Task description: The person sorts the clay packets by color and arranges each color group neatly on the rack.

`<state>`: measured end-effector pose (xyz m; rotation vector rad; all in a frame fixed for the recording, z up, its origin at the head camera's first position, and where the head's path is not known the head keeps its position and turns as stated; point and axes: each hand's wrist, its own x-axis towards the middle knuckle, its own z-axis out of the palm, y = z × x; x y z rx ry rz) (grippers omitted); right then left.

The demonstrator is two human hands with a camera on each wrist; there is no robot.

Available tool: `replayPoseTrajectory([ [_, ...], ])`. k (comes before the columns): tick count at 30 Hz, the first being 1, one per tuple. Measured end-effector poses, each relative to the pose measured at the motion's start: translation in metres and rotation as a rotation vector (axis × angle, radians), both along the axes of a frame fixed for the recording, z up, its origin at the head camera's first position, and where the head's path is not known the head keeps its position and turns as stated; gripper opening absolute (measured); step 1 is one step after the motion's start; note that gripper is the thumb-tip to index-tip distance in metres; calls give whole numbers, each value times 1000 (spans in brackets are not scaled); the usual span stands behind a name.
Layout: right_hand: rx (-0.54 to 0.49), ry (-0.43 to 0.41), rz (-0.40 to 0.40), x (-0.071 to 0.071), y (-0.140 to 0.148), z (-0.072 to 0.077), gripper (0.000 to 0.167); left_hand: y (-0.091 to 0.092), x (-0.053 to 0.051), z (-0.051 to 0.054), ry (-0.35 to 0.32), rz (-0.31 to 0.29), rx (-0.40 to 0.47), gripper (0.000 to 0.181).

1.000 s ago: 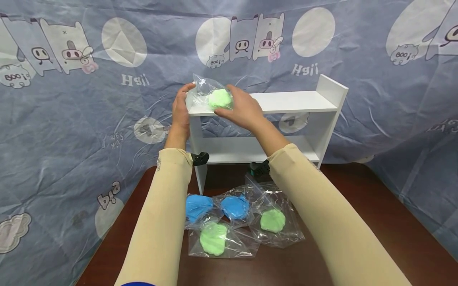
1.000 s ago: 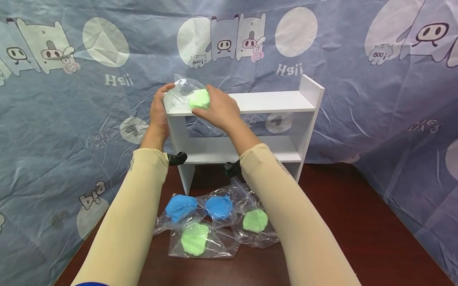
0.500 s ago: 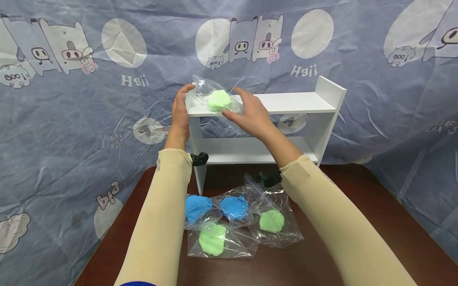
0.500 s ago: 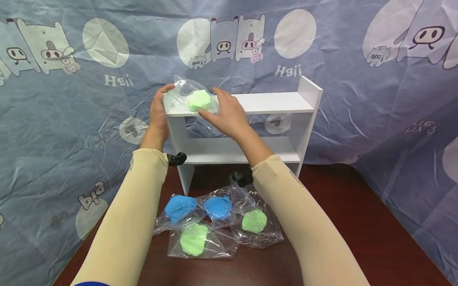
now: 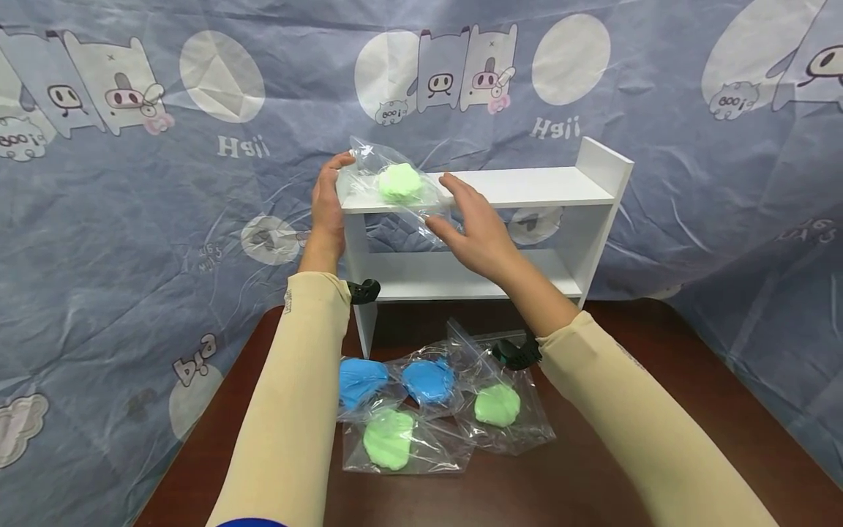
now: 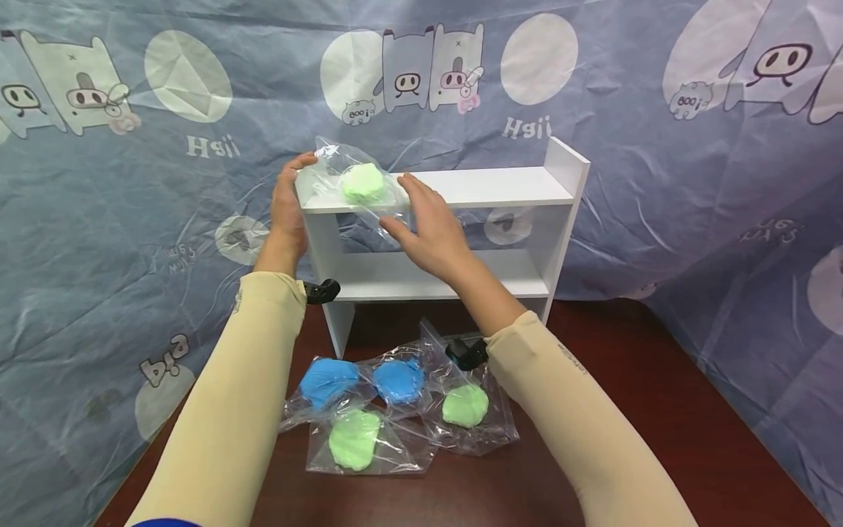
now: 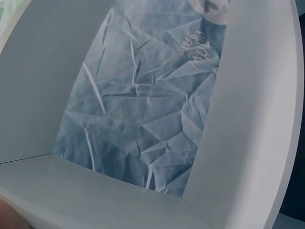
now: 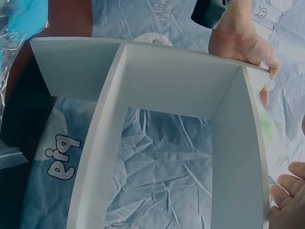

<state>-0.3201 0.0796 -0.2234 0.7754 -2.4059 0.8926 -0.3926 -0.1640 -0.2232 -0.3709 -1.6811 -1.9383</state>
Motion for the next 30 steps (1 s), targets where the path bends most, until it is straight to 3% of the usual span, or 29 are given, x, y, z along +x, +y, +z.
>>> replayPoseTrajectory([
  [8,-46,26,84,11,14,-14,57,-3,0,0,0,38,-30,38],
  [15,-67,116,120,23,29,-33,53,-3,-2,0,16,67,-58,36],
  [24,-73,128,97,40,53,-68,53,-3,-2,-3,27,83,-68,48],
  [30,-83,86,74,50,71,-88,54,-2,-2,-3,43,98,-88,40],
])
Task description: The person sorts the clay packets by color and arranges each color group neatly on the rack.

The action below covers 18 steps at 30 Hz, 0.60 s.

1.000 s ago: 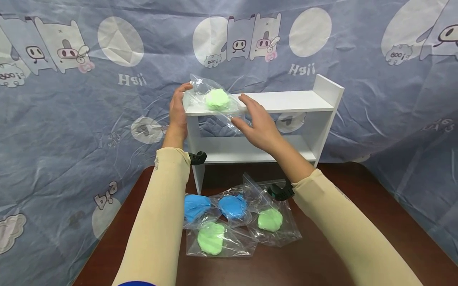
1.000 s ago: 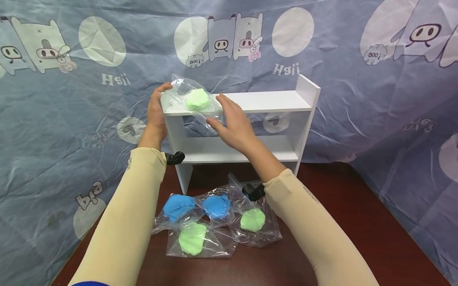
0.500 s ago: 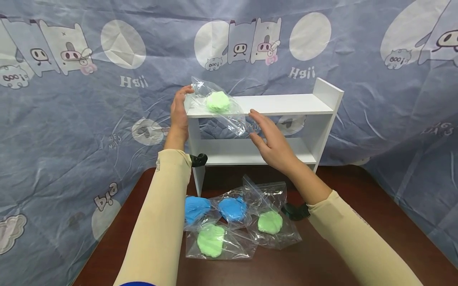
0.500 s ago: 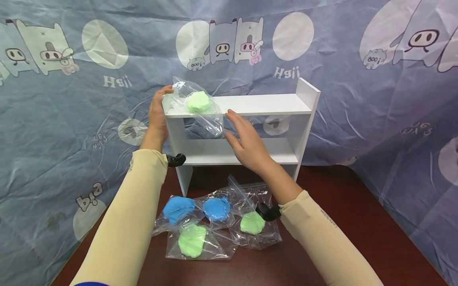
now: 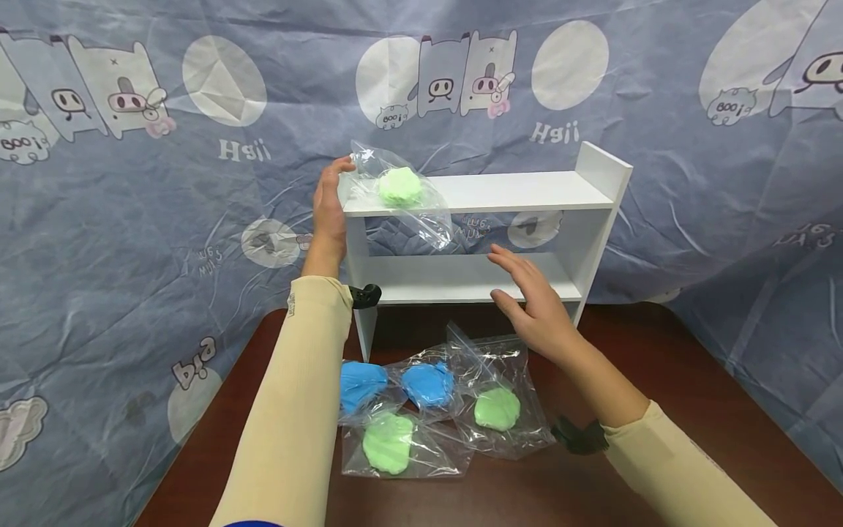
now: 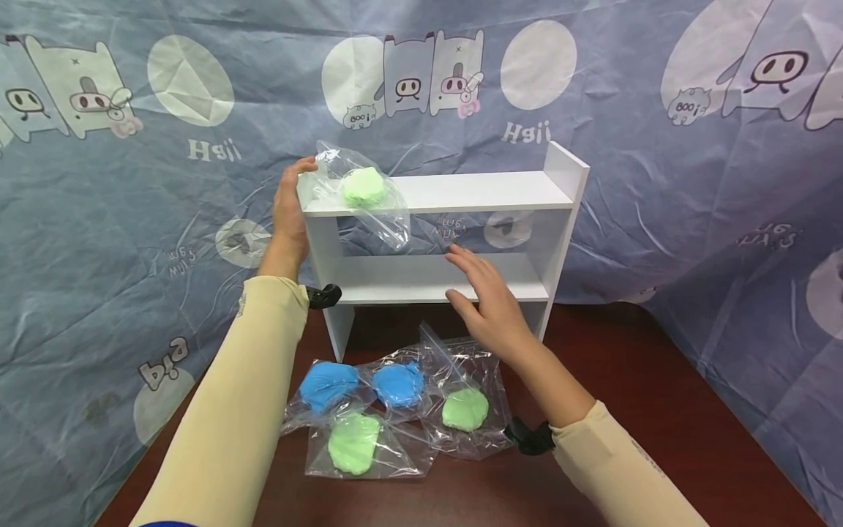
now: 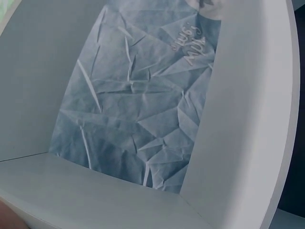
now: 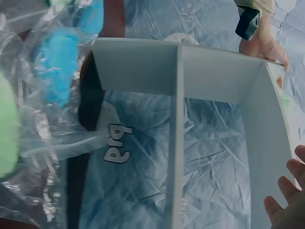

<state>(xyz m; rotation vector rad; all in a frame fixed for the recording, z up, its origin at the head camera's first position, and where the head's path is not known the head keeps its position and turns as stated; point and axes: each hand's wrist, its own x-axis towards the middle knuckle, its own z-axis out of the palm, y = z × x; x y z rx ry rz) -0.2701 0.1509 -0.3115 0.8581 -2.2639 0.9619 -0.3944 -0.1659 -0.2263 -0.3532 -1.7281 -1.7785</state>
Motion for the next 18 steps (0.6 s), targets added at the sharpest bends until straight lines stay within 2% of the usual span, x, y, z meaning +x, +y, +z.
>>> replayPoseTrajectory([
  [8,25,-74,-34,14,19,-28,50,0,-1,0,6,9,-11,34],
  [18,103,-146,-37,19,39,-71,50,-1,-2,0,-26,-6,3,36],
])
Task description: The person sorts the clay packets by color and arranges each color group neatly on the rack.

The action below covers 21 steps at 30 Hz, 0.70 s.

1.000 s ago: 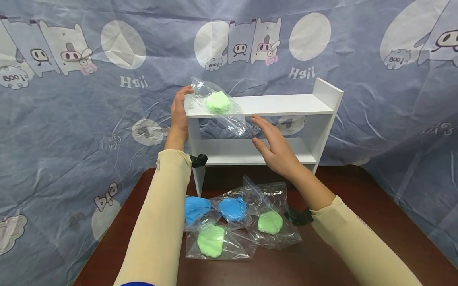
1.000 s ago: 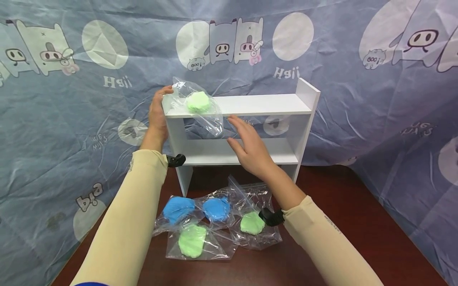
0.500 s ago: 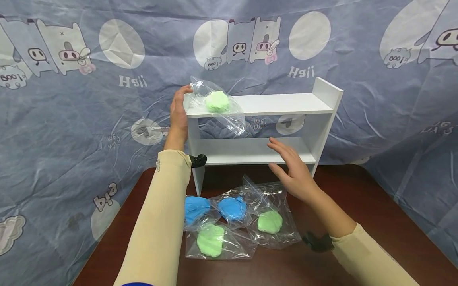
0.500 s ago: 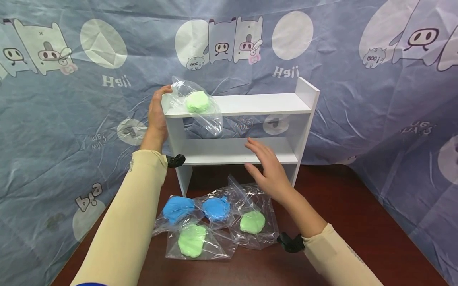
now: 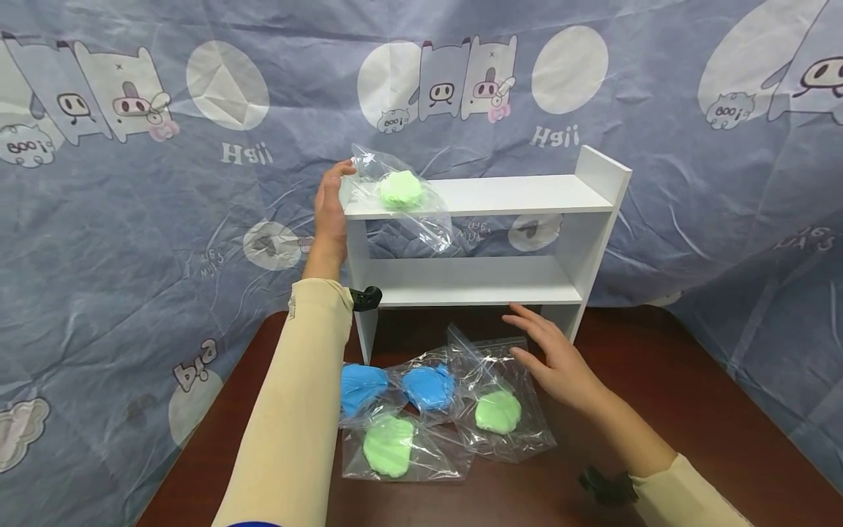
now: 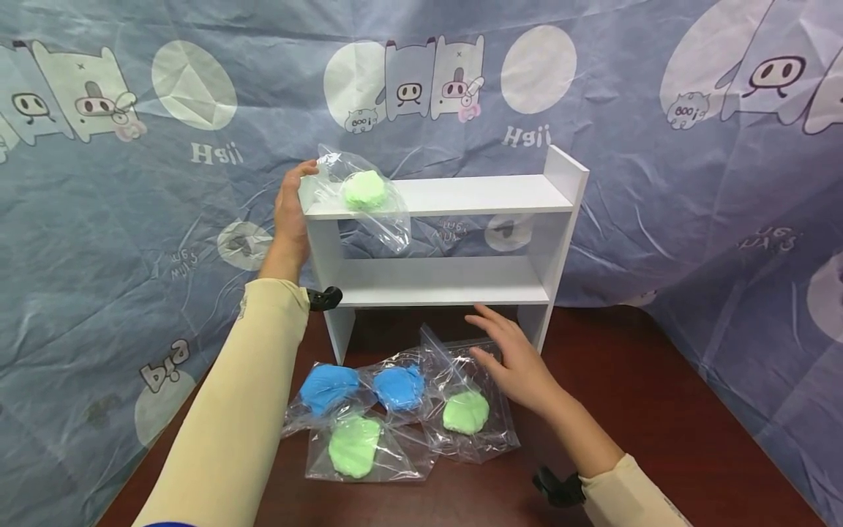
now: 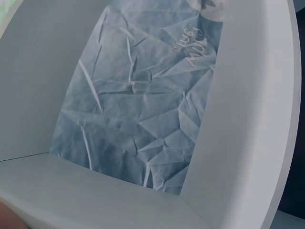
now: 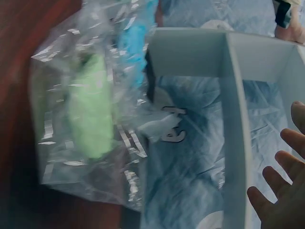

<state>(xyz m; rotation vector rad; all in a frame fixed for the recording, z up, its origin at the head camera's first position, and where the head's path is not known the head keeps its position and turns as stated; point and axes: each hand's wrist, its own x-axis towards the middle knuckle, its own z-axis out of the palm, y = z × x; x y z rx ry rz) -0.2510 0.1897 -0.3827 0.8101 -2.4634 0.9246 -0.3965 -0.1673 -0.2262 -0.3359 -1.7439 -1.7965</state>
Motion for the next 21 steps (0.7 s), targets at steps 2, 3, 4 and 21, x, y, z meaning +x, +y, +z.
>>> replayPoseTrajectory([
  [2,7,-21,-1,1,2,-7,51,0,0,-1,7,0,2,36],
  [3,9,-28,-3,2,3,-10,51,0,0,-1,10,0,1,36],
  [4,10,-34,-3,3,4,-14,52,0,0,-1,12,0,3,36],
  [21,9,-108,-65,8,21,-76,46,0,-1,-2,33,-3,-18,37],
])
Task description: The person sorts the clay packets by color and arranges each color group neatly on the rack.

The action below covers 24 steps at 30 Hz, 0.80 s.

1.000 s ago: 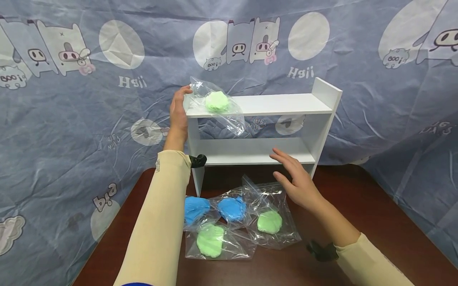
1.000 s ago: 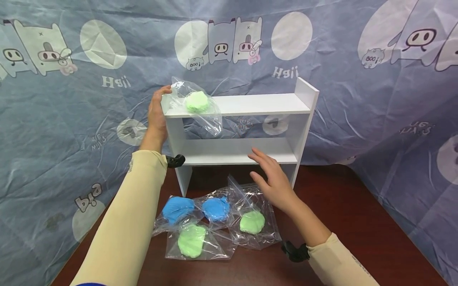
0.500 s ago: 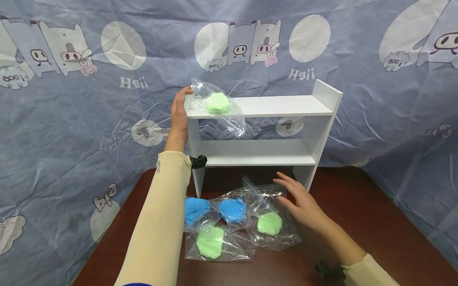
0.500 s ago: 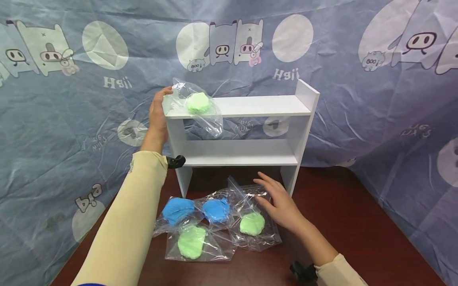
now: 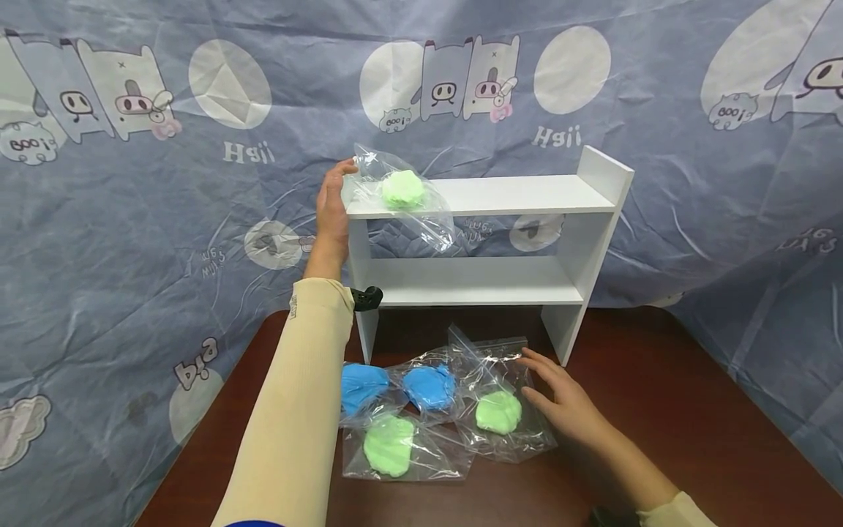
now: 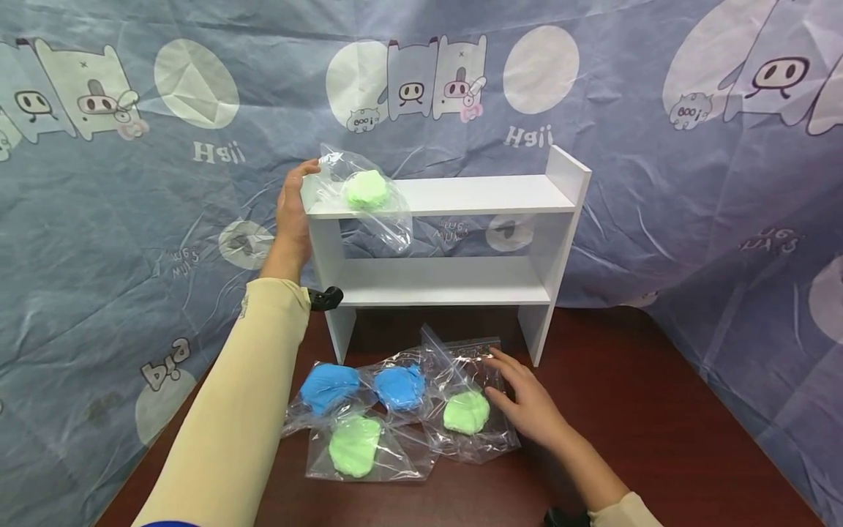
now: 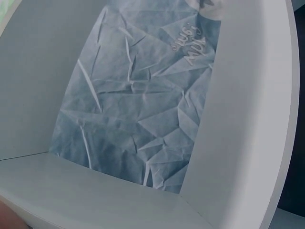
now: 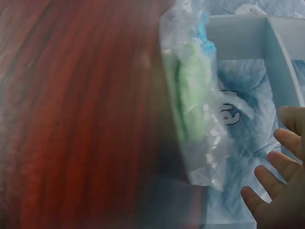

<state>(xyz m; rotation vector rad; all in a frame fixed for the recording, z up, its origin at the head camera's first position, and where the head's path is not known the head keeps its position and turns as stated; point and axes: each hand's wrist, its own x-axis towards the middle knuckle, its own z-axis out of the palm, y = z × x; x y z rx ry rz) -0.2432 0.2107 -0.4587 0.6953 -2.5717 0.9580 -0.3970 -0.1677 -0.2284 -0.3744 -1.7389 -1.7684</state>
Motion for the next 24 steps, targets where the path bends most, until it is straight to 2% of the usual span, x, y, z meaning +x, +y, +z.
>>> replayPoseTrajectory([
  [11,29,-22,-11,-4,-1,-27,45,0,0,2,8,-13,-15,49],
  [17,36,-28,-15,-7,-1,-35,43,-1,-1,3,2,-15,-17,48],
  [24,26,-30,58,-7,-2,-39,49,-1,2,1,4,-11,-11,41],
])
